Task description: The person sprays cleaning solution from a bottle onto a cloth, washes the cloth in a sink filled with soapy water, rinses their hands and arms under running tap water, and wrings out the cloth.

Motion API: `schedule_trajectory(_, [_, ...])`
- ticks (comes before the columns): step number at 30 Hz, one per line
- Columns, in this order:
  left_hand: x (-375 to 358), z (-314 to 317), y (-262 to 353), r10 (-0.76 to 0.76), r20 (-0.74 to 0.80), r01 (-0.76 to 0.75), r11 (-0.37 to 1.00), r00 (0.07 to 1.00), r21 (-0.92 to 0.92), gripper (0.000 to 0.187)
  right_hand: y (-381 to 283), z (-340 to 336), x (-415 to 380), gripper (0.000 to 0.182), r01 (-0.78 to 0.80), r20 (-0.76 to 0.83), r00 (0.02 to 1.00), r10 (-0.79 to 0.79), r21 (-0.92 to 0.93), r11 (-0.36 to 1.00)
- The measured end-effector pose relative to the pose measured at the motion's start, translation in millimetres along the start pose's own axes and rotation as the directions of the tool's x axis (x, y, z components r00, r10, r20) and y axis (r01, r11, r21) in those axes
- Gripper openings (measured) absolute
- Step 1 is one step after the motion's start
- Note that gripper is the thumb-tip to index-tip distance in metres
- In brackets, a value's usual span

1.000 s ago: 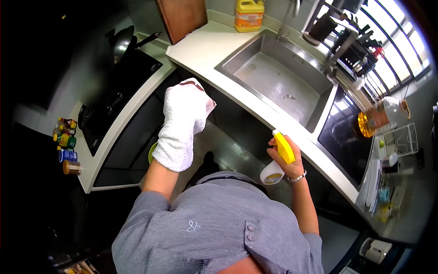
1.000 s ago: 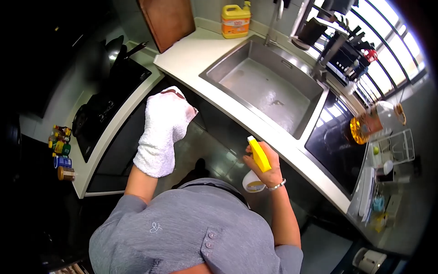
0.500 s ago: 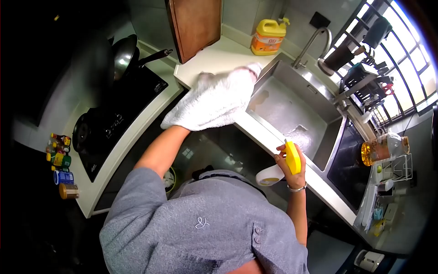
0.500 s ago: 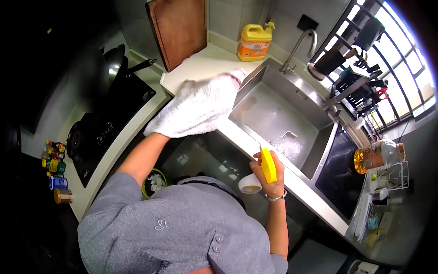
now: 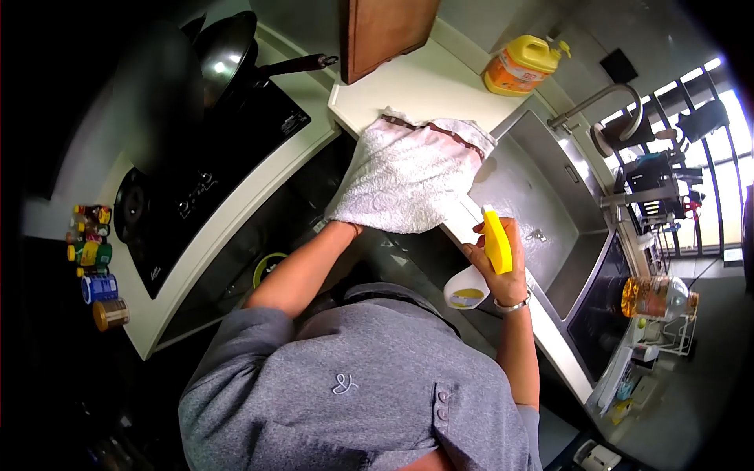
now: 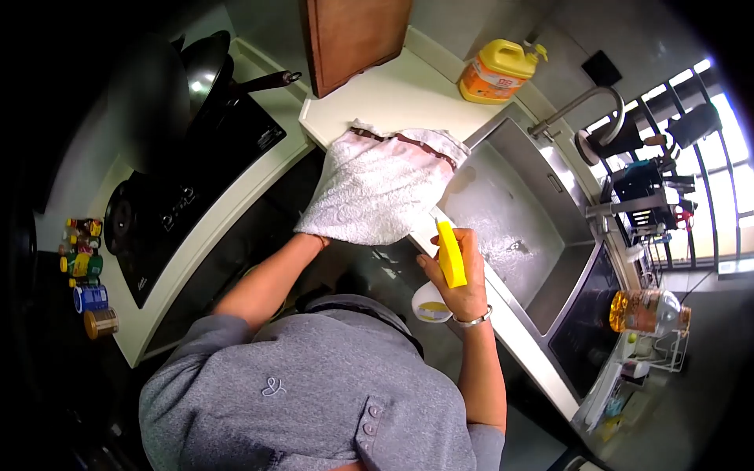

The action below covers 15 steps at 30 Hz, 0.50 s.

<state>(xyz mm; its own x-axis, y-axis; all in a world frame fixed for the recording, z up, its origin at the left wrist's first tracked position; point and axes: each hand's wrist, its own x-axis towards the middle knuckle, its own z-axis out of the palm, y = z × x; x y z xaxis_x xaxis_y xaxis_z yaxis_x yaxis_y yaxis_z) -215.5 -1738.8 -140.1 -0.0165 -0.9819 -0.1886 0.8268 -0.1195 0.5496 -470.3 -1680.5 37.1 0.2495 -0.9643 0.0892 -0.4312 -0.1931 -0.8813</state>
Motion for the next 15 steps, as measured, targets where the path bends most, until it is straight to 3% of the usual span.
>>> schedule_trajectory(3, [-15.8,-9.7,-11.7,0.020,-0.027,-0.021,0.998,0.999,-0.066,0.044,0.7,-0.1,10.8,0.038,0.058,0.031,0.998,-0.057,-0.054,0.997])
schedule_trajectory(10, [-30.9,7.5,5.4,0.110,-0.061,-0.111,0.993,0.992,-0.029,0.045,17.7,-25.1,9.4,0.030,-0.038,0.010,0.999,0.040,-0.161,0.986])
schedule_trajectory(14, [-31.9,10.1,3.2,0.146,-0.053,-0.146,0.989,0.988,-0.002,0.045,15.8,-29.5,6.8,0.032,0.104,0.016,0.995,-0.102,-0.125,0.987])
schedule_trajectory(15, [-31.5,11.5,2.0,0.152,-0.052,-0.152,0.988,0.987,0.003,0.045,13.5,-32.2,6.3,0.031,0.079,0.034,0.997,-0.074,-0.153,0.985])
